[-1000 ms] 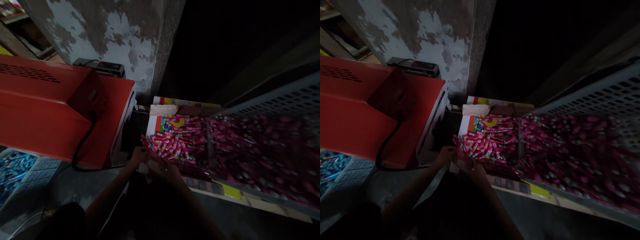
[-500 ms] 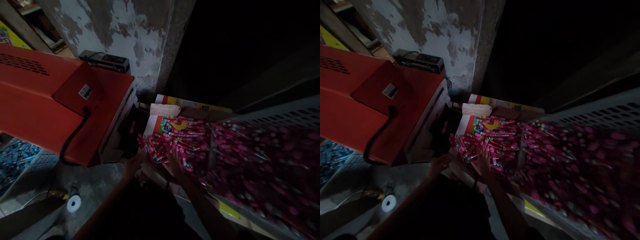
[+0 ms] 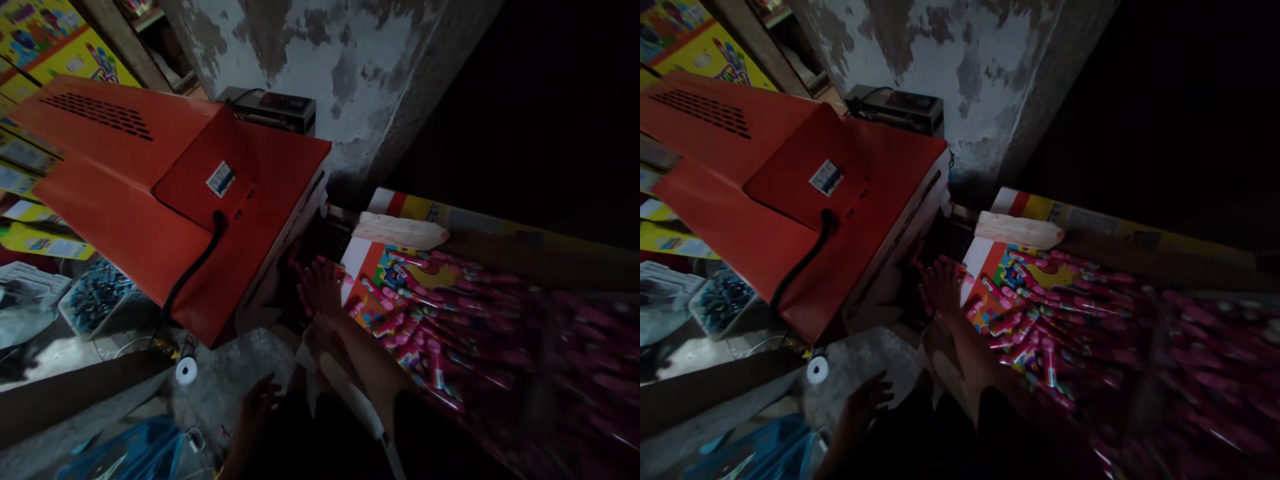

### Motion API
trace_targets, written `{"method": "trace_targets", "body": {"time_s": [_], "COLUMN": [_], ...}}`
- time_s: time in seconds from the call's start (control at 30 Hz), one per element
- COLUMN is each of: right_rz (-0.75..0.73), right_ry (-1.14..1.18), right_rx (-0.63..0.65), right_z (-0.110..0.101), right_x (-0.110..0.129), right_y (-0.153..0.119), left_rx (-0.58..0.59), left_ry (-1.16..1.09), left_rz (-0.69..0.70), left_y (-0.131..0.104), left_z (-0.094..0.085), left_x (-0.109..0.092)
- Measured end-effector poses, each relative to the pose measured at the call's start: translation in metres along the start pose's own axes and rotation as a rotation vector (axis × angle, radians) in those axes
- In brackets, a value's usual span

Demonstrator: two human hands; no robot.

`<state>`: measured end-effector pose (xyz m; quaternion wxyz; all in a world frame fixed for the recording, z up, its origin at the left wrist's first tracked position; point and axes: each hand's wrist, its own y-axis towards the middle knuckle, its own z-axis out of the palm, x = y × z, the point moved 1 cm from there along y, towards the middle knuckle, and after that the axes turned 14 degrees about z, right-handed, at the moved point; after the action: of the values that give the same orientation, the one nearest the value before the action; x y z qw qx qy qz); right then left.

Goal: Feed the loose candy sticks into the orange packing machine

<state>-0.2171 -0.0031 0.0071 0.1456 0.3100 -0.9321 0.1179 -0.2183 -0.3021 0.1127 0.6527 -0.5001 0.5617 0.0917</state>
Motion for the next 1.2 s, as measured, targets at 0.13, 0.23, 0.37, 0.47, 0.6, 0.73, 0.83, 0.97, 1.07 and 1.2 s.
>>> {"method": "trace_targets", "body": {"time_s": [0.13, 0.23, 0.37, 0.47, 0.6, 0.73, 0.83, 0.97, 1.07, 1.2], "right_rz": [0.117, 0.311, 0.548, 0.674, 0.734, 0.840, 0.964, 0.946, 0.855, 0.643], "right_ry": [0.089, 0.077, 0.047, 0.069, 0.085, 0.047, -0.018, -0.033, -0.035, -0.019], "right_rx": [-0.071, -0.199, -0.387, -0.495, -0.536, -0.443, -0.350, -0.148, -0.049, -0.065], "right_z": [-0.016, -0.040, -0.087, -0.108, -0.099, -0.075, -0.062, -0.045, -0.028, -0.013], "right_x": [-0.016, -0.086, -0.190, -0.226, -0.235, -0.239, -0.232, -0.194, -0.157, -0.118], "right_y": [-0.005, -0.050, -0.151, -0.207, -0.206, -0.172, -0.162, -0.158, -0.143, -0.104], "left_rx": [0.163, 0.361, 0.620, 0.795, 0.991, 1.100, 1.048, 1.031, 1.032, 1.015], "left_ry": [0.148, 0.386, 0.699, 0.786, 0.919, 1.117, 1.128, 1.185, 1.299, 1.403], "left_rz": [0.176, 0.447, 0.909, 1.210, 1.492, 1.574, 1.585, 1.512, 1.459, 1.431], "left_y": [0.035, 0.067, 0.089, 0.085, 0.079, 0.099, 0.121, 0.150, 0.175, 0.214], "left_z": [0.040, 0.085, 0.176, 0.265, 0.376, 0.424, 0.407, 0.346, 0.297, 0.248], "left_x": [-0.027, -0.045, -0.058, -0.058, -0.037, -0.006, 0.003, -0.010, -0.029, -0.052]}}
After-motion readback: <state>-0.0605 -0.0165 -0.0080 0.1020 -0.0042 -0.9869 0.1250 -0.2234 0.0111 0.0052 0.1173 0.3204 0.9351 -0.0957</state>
